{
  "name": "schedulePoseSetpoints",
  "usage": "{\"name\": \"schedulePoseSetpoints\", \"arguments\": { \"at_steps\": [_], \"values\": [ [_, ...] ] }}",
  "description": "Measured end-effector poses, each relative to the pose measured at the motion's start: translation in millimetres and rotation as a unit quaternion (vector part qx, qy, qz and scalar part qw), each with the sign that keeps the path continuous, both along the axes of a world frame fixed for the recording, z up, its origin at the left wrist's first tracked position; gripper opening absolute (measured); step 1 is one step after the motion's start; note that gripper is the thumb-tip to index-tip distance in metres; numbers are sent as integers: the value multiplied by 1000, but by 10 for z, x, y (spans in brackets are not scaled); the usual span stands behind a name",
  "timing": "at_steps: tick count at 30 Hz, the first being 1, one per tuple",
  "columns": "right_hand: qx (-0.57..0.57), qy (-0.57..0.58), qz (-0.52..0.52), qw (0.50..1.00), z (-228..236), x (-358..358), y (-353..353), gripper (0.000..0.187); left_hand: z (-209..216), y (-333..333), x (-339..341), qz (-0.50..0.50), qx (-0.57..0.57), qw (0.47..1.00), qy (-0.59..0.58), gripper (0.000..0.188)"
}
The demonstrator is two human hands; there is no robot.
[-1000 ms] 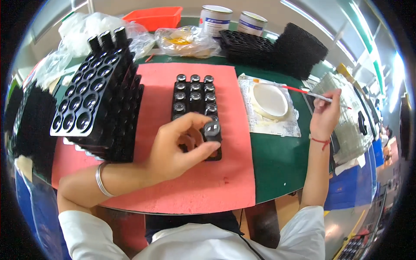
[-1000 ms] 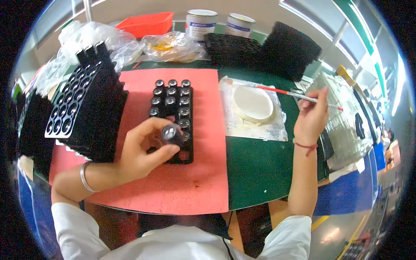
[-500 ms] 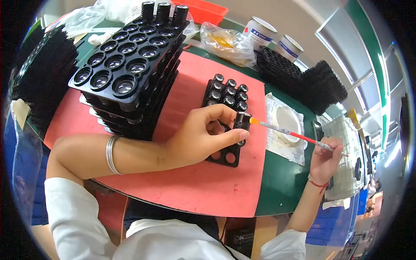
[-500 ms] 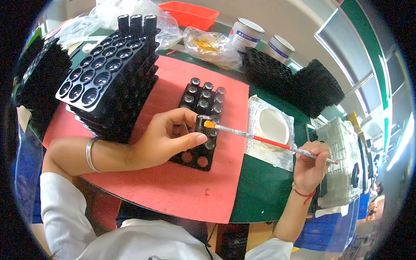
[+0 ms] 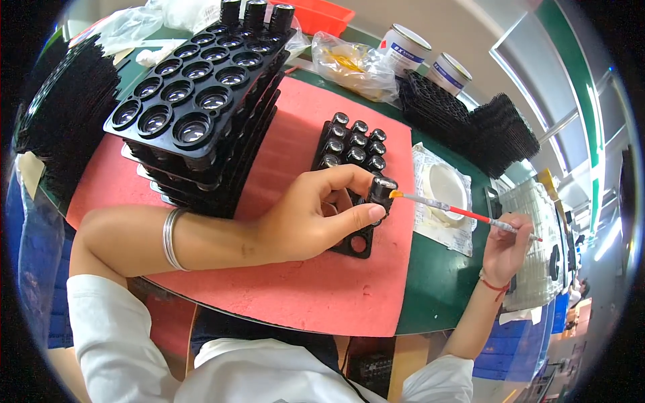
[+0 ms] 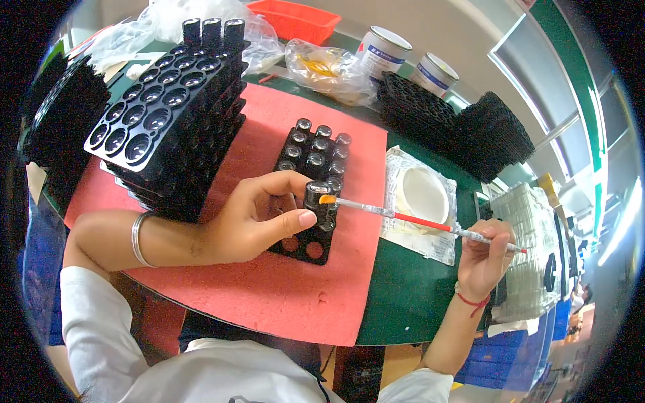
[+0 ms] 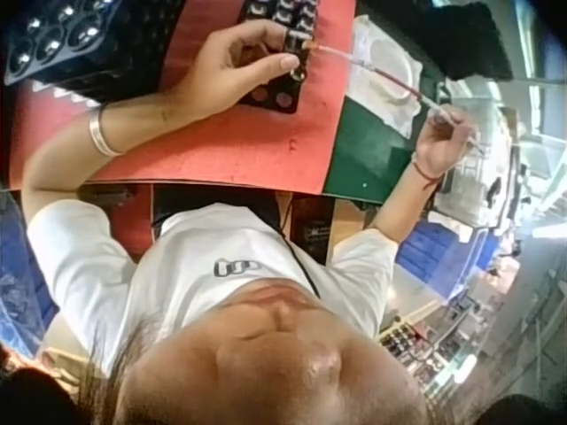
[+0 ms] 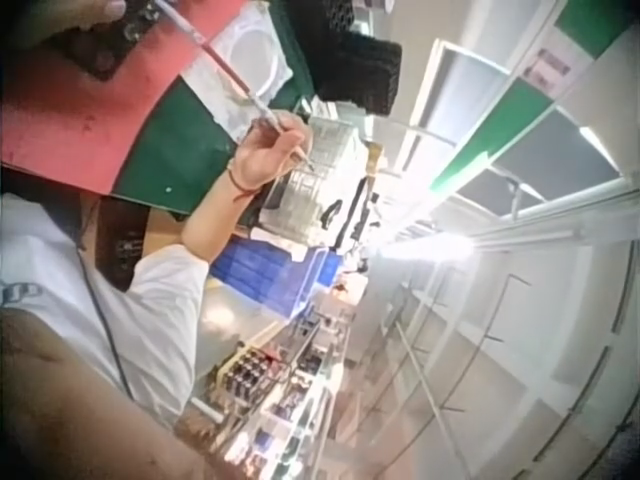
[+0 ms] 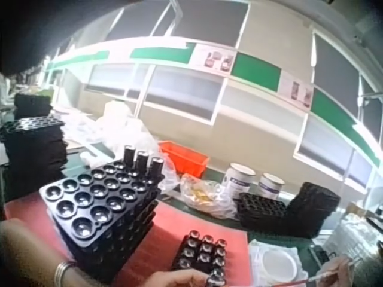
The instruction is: Apply glue or sealant to the rims of small cylindrical components and arrange them into trays.
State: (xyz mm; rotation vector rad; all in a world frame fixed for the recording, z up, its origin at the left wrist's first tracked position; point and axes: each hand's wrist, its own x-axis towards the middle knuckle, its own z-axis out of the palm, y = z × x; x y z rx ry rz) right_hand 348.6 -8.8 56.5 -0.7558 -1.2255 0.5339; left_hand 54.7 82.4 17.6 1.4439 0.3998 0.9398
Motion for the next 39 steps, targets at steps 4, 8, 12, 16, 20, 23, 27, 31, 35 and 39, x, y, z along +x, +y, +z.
{"name": "schedulePoseSetpoints", "arguments": {
  "at_steps": [4,8,12,16,20,23,27,31,35,39],
  "values": [
    [-6,-7,-8,1000,19,-9,6,26,-3,0,-1,-16,-6,1000,-1,24],
    [3,-23,-16,1000,27,-14,13,27,3,-8,-6,-29,-32,999,6,23],
    [6,-19,-14,1000,26,-3,15,27,31,-12,-6,-38,-70,997,-6,22],
    [-2,-19,-59,998,10,-7,37,26,-7,10,-19,-42,-44,998,-5,23],
    [-2,38,-63,997,-27,54,99,26,115,-90,-56,-11,0,1000,11,25],
    [1,61,-49,997,-17,73,107,25,524,-256,-226,-64,82,989,107,30],
    [-6,79,-43,996,-30,177,62,26,1029,-309,-431,-131,183,973,51,36],
    [9,141,-79,987,31,39,17,24,948,-225,-399,-135,-35,987,83,29],
    [21,223,93,970,90,-35,-36,21,643,-274,-224,-103,-160,980,64,26],
    [11,181,88,979,106,-92,-46,24,428,-217,-117,-79,-161,981,70,30]
  ]
}}
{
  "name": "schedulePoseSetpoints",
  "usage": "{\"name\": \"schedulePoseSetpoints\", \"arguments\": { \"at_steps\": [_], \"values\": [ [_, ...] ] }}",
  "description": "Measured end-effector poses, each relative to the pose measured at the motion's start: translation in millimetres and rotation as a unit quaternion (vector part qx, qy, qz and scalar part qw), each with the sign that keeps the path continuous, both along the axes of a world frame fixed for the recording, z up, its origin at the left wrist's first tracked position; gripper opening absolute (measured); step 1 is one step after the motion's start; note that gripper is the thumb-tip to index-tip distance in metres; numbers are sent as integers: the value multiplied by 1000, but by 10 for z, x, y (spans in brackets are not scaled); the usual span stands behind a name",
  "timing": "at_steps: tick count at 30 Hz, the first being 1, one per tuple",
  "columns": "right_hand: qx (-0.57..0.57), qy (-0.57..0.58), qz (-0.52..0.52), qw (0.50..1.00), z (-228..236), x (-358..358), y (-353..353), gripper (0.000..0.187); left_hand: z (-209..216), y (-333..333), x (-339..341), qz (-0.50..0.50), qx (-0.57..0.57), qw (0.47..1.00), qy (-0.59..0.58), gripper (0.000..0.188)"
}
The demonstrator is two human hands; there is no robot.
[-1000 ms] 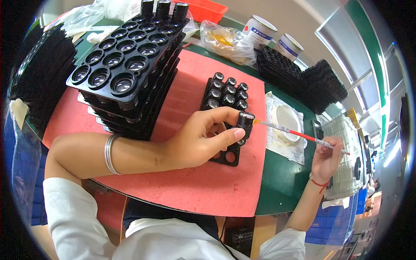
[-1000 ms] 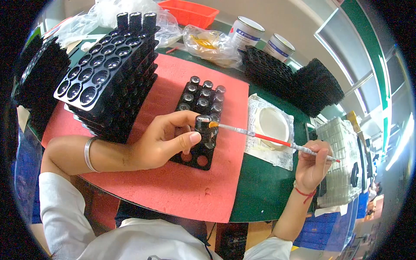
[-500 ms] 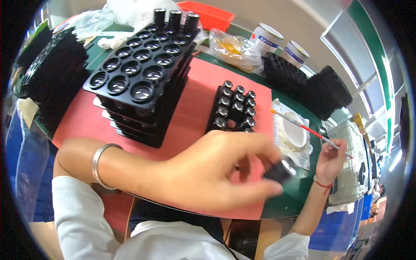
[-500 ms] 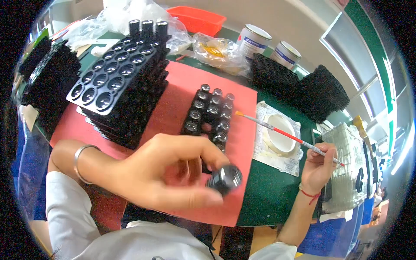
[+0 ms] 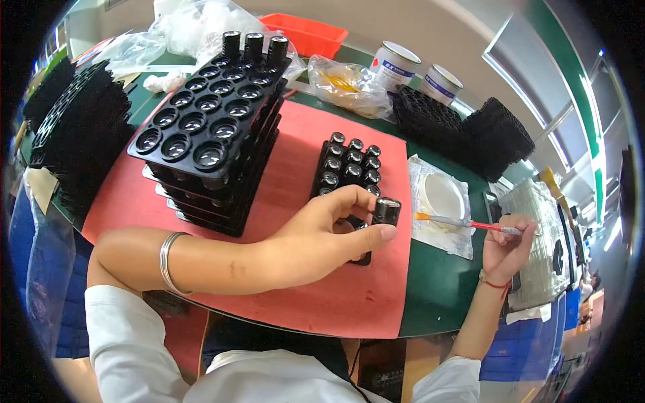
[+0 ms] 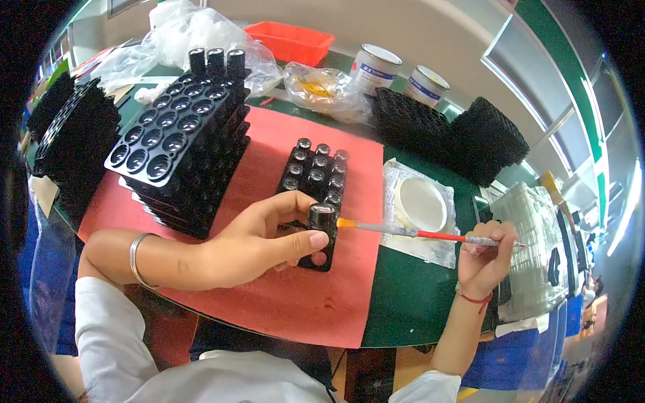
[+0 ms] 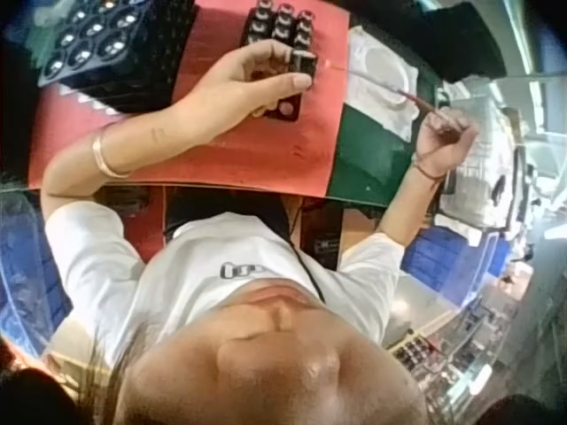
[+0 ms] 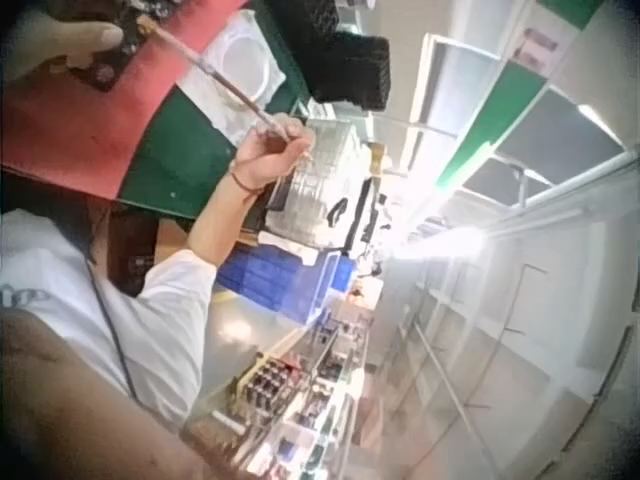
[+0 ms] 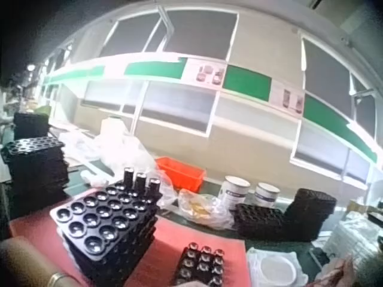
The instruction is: Apply glue or sealant to the rims of small cylindrical components and arrange them into trays.
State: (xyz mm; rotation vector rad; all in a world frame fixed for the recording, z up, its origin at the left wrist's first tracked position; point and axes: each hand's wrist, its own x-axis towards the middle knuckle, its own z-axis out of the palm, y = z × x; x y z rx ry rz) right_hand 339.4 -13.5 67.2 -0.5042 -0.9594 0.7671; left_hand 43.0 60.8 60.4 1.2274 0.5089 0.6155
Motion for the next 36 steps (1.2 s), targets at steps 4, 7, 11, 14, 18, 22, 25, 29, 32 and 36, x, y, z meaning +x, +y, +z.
{"name": "schedulePoseSetpoints", "arguments": {
  "at_steps": [4,7,11,14,18,22,25,29,32,36],
  "values": [
    [2,-53,-30,998,-22,16,7,24,-57,38,17,7,1,1000,0,31],
    [3,-80,-30,996,-34,51,-15,24,-92,57,43,15,21,1000,16,32],
    [11,-124,-52,991,-51,68,-15,25,-100,47,55,13,13,1000,3,31],
    [14,-141,-75,987,-62,88,-7,25,-103,43,51,9,-3,1000,-12,30],
    [19,-185,-83,979,-37,87,5,25,-70,28,48,9,-33,999,-20,29],
    [18,-187,-102,977,-50,119,-2,25,-125,47,59,-13,-43,999,-21,29],
    [21,-206,-127,970,-48,152,21,25,-131,53,43,-25,-48,998,-28,28],
    [13,-178,-165,970,-56,174,58,26,-80,35,10,-52,-37,998,-22,27],
    [7,-140,-188,972,-66,183,119,26,58,-49,-48,-46,60,996,-50,24],
    [-2,-101,-219,970,-69,296,65,24,705,-127,-306,-121,115,985,-35,36]
  ]
}}
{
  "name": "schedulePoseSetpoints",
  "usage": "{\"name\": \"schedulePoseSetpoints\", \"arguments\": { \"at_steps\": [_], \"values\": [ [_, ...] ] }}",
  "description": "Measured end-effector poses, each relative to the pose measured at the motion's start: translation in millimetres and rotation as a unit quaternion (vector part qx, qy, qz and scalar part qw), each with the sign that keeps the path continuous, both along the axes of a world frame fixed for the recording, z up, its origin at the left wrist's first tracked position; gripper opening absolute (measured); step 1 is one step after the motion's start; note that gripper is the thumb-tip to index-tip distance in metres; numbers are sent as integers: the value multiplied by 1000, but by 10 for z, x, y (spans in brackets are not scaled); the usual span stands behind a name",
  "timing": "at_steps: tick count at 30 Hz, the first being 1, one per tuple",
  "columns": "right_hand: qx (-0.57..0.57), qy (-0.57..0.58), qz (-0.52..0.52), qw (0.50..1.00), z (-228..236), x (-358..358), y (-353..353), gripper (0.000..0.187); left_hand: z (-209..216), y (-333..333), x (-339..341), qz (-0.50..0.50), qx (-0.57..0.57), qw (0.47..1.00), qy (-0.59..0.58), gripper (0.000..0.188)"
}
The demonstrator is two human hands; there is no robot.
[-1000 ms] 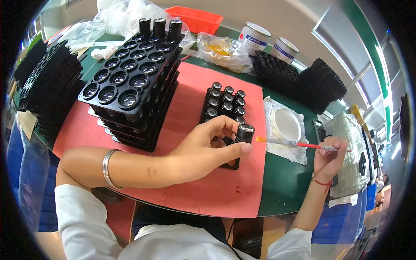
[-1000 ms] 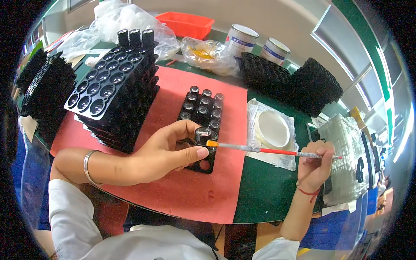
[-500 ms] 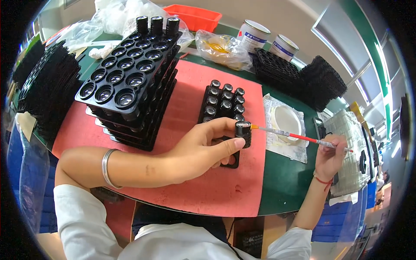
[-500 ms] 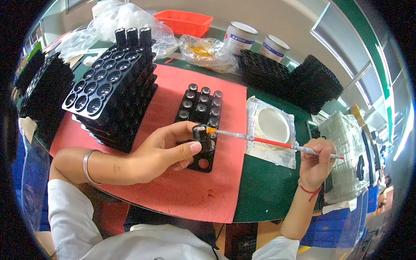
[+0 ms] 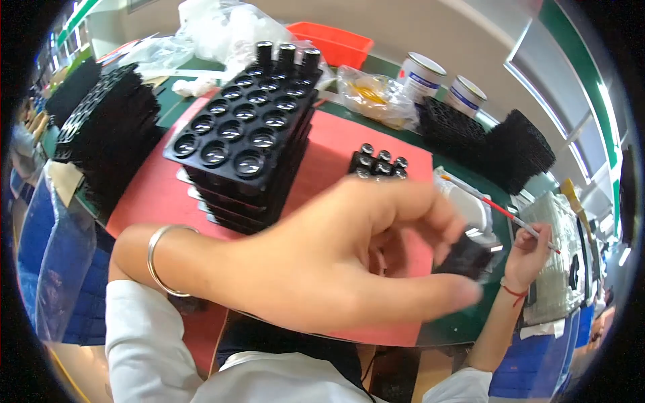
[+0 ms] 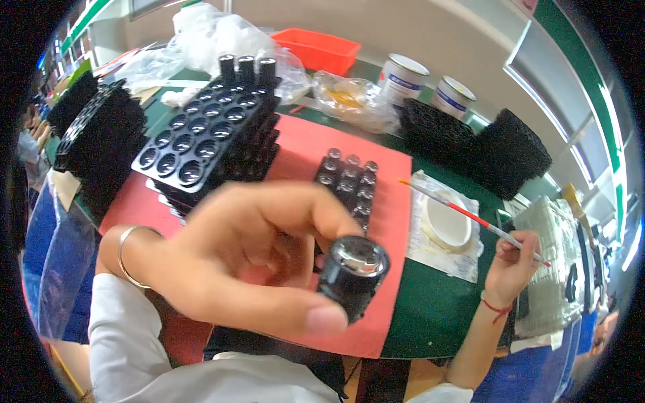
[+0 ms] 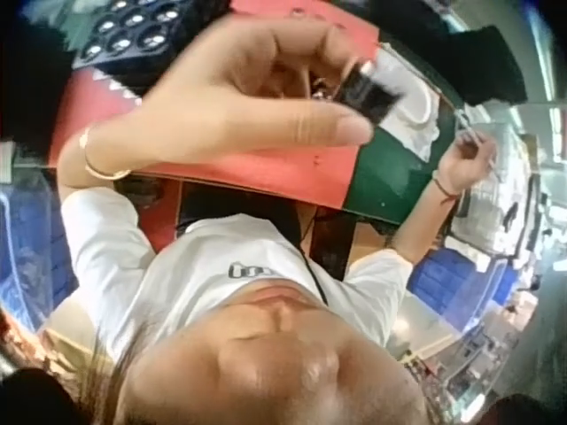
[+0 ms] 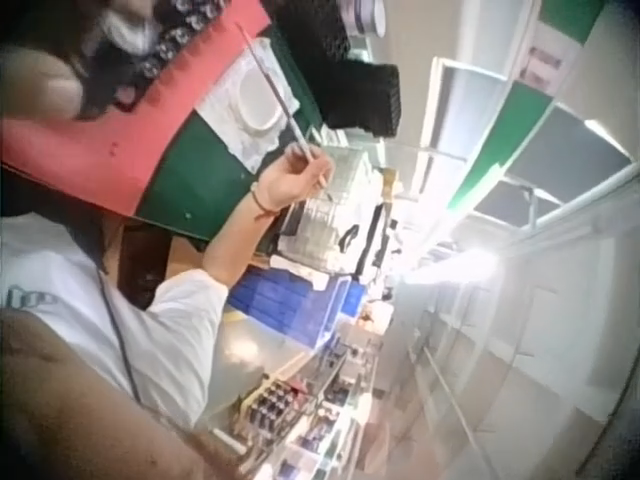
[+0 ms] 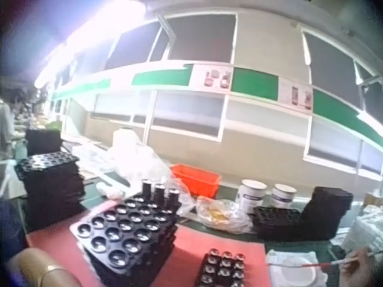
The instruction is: Apply glue or sealant to the rims of small cylindrical components and arrange them into trays.
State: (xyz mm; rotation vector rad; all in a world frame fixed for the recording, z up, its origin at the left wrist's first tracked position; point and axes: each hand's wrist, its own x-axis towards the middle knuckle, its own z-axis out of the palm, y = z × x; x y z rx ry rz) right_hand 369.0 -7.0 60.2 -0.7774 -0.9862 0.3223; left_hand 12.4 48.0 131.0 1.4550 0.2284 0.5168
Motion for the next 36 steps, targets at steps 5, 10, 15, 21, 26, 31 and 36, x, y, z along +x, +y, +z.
{"name": "schedulePoseSetpoints", "arguments": {
  "at_steps": [5,10,15,21,26,31,36],
  "values": [
    [-17,55,-38,998,-28,-14,39,23,365,343,-335,287,246,920,-105,31],
    [-70,-3,-108,992,-4,-70,140,21,375,1169,-809,424,400,808,85,32],
    [-87,-11,-116,989,-52,-55,156,20,182,1512,-903,358,415,820,168,32],
    [-95,-24,-141,985,-56,-58,154,21,58,1636,-820,339,491,782,181,28],
    [-101,-41,-147,983,-60,-62,159,21,51,1716,-825,326,504,770,215,29],
    [-98,-46,-143,984,-72,-28,139,22,75,1651,-728,344,525,748,219,30],
    [-98,-38,-151,983,-50,-72,150,22,104,1650,-736,345,538,727,250,30]
  ]
}}
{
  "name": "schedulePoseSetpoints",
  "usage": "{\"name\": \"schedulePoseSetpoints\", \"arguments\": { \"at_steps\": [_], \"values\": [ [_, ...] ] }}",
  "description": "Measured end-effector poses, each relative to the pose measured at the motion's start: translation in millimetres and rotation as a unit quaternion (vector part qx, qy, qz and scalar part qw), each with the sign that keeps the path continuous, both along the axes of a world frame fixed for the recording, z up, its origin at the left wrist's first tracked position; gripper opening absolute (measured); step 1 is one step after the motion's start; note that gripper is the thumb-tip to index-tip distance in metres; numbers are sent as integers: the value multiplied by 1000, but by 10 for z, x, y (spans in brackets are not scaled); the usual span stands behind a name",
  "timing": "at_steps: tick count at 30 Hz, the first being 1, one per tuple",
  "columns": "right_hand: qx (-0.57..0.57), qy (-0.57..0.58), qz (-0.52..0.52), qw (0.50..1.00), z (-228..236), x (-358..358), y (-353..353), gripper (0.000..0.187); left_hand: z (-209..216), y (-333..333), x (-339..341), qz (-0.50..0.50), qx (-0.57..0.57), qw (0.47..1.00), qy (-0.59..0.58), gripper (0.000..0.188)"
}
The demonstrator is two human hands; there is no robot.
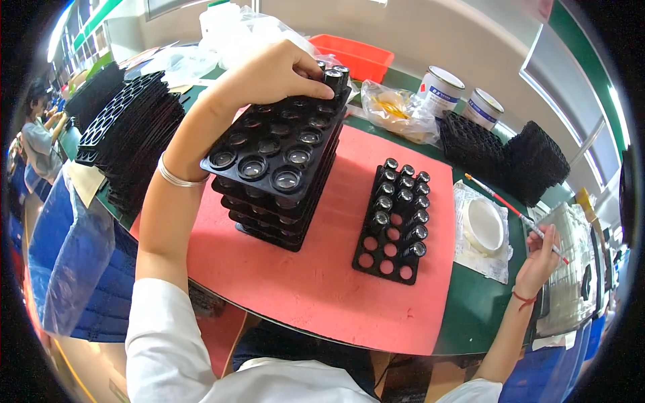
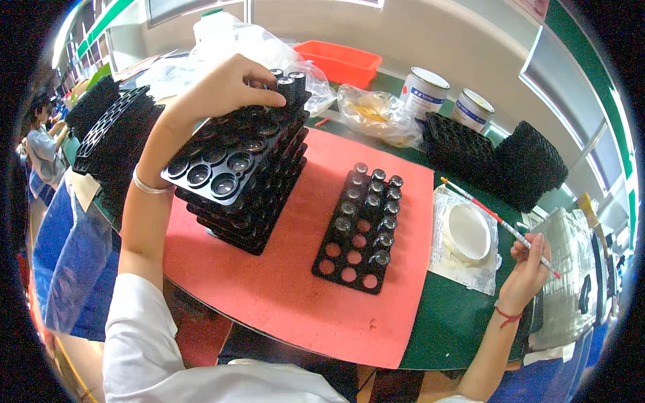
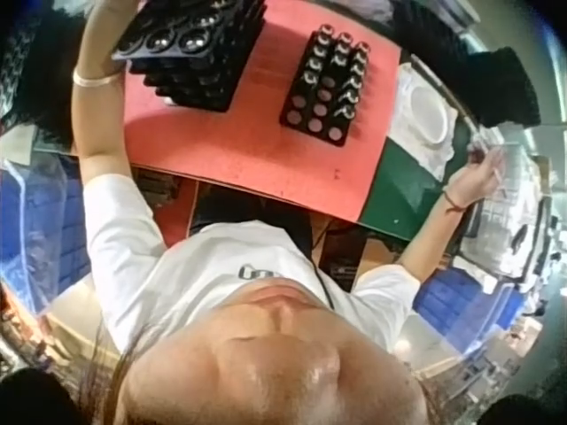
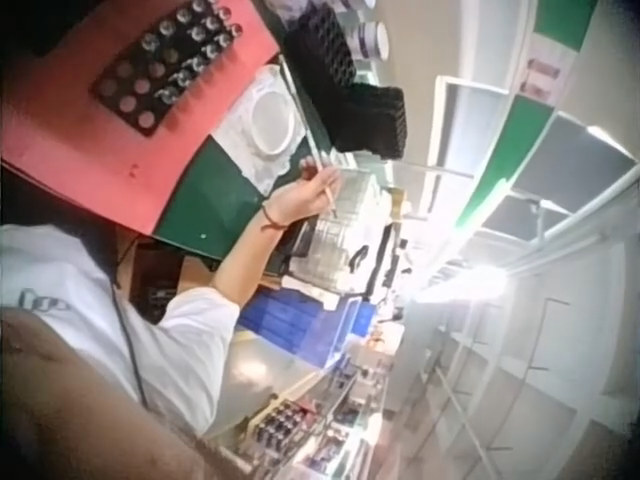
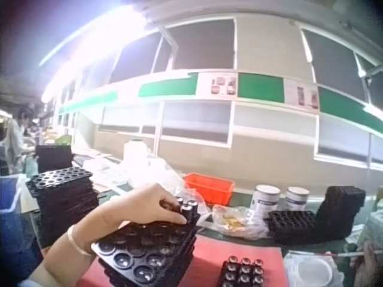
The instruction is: Apply glue or sealant to the rims of small cylindrical components and arrange them into trays.
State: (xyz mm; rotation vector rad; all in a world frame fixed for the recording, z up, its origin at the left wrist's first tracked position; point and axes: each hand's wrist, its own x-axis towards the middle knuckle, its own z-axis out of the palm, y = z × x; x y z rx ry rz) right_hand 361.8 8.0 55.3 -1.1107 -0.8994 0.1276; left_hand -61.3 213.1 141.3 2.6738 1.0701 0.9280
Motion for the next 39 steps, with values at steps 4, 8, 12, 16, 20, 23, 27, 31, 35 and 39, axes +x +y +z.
{"name": "schedulePoseSetpoints", "arguments": {
  "at_steps": [4,8,12,16,20,23,27,31,35,39],
  "values": [
    [2,-8,6,1000,-11,6,5,22,12,-14,34,-2,-9,1000,8,31],
    [1,-20,17,1000,-12,17,-6,22,15,-58,42,10,-25,1000,6,32],
    [8,-13,3,1000,11,-62,-16,22,42,-91,-25,-7,-18,1000,-7,25],
    [-6,-26,11,1000,11,-66,7,23,265,-310,-138,3,-18,999,-42,25],
    [-18,-37,41,998,31,-65,15,23,332,-1002,146,81,72,989,-99,16],
    [-45,-43,-3,998,-70,51,-80,23,8,-1390,680,-53,24,997,-48,8],
    [-41,-86,3,995,43,-100,46,25,-563,-1658,766,-131,60,981,130,36],
    [-37,-93,-14,995,27,-43,-3,26,-851,-1669,819,-47,33,964,261,50],
    [-17,-122,-44,991,50,-6,-49,26,-915,-1572,848,-44,93,964,247,55],
    [5,-140,-96,985,86,6,-80,26,-929,-1479,950,-23,-20,971,235,59]
  ]
}}
